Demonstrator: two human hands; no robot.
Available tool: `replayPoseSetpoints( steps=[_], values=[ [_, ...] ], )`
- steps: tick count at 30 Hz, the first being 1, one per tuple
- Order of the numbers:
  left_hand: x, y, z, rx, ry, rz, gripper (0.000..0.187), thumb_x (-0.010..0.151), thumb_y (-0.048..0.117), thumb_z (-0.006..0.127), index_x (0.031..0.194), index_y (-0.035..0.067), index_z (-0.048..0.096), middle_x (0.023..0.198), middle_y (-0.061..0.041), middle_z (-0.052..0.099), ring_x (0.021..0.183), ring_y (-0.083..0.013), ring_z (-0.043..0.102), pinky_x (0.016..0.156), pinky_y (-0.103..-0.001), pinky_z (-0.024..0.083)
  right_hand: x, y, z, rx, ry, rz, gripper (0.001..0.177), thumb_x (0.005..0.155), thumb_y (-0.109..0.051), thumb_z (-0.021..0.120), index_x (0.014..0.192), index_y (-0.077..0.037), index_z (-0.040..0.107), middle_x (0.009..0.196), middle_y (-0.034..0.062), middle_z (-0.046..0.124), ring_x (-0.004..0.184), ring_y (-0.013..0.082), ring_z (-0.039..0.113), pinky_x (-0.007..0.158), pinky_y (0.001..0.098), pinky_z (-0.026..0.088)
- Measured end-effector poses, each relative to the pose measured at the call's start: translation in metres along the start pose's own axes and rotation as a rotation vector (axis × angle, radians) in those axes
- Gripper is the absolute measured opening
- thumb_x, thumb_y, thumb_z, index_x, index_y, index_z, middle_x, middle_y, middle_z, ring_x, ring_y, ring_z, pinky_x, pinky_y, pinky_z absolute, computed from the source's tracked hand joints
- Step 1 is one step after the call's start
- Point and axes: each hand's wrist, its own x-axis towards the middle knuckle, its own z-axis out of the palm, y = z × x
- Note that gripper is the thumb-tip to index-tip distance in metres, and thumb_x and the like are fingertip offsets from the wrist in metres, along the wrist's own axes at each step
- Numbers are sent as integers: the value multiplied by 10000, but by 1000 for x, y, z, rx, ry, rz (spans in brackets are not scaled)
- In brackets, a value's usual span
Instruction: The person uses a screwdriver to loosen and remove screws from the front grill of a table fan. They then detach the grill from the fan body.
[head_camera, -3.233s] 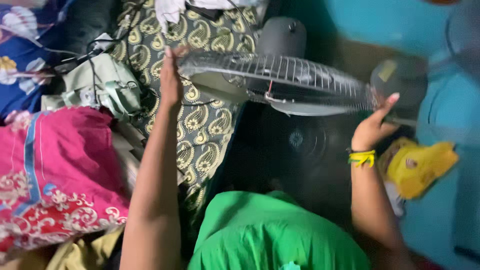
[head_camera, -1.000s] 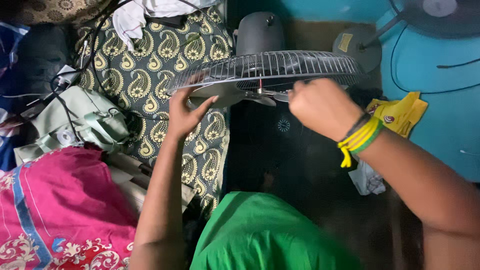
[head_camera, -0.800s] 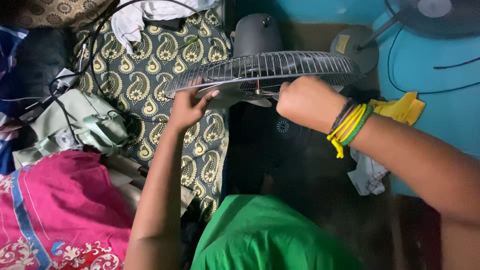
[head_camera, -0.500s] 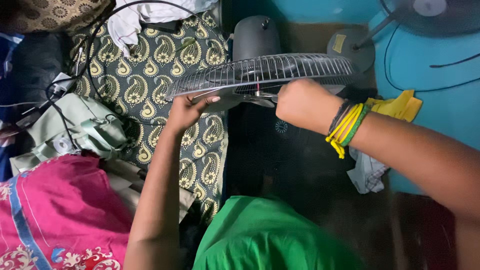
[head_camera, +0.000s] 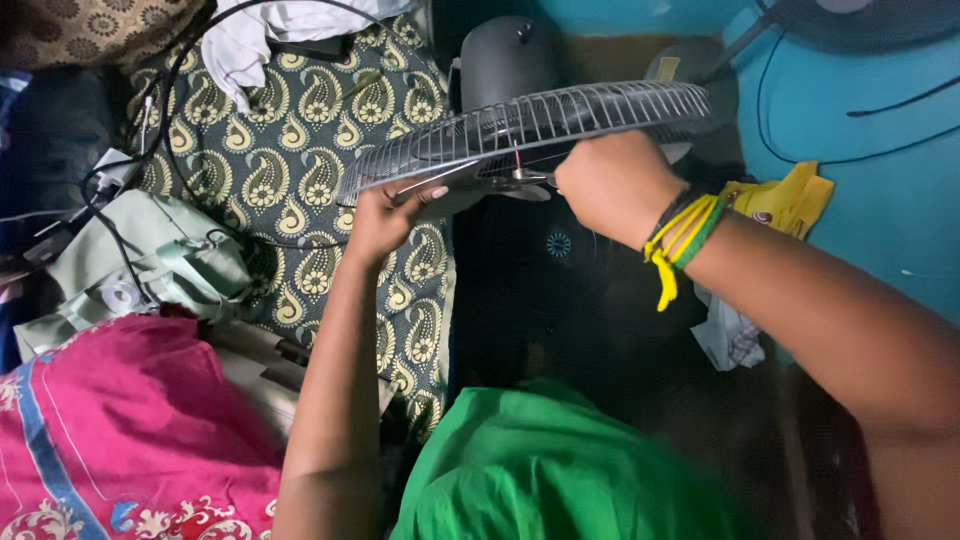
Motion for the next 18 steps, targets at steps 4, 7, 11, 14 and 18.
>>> replayPoseSetpoints(
  steps=[4,7,11,14,18],
  values=[
    [5,2,-4,84,17,12,284,907,219,807,1141,61,781,950,-46,796,808,-84,683,747,-263,552,-4,6,0,-142,34,-163,115,738,-164,674,656,-106,731,693,103,705,640,266,721,566,386,577],
    [6,1,-6,73,-9,95,306,897,226,812,1152,61,774,1000,-42,805,854,-85,693,771,-266,554,-9,11,1,-146,136,-255,94,746,-171,668,699,-103,714,697,79,698,676,246,721,591,375,570],
    [6,12,-3,109,4,91,328,859,221,820,1142,67,763,1026,-60,807,874,-101,743,757,-279,596,-15,11,-2,-205,178,-242,90,768,-187,662,724,-118,698,716,43,684,729,211,706,635,346,563],
    [5,34,-5,521,0,175,292,895,206,806,1152,73,764,1001,-122,783,811,-145,726,717,-304,562,-18,7,-6,-271,186,-195,76,763,-188,662,731,-127,695,703,3,664,745,184,687,605,322,542],
    [3,51,7,284,-54,265,260,900,251,818,1109,99,795,949,-88,812,763,-125,725,707,-289,563,-14,-3,-7,-297,230,-174,82,739,-189,664,694,-129,697,708,-7,656,753,182,682,571,326,535]
  ],
)
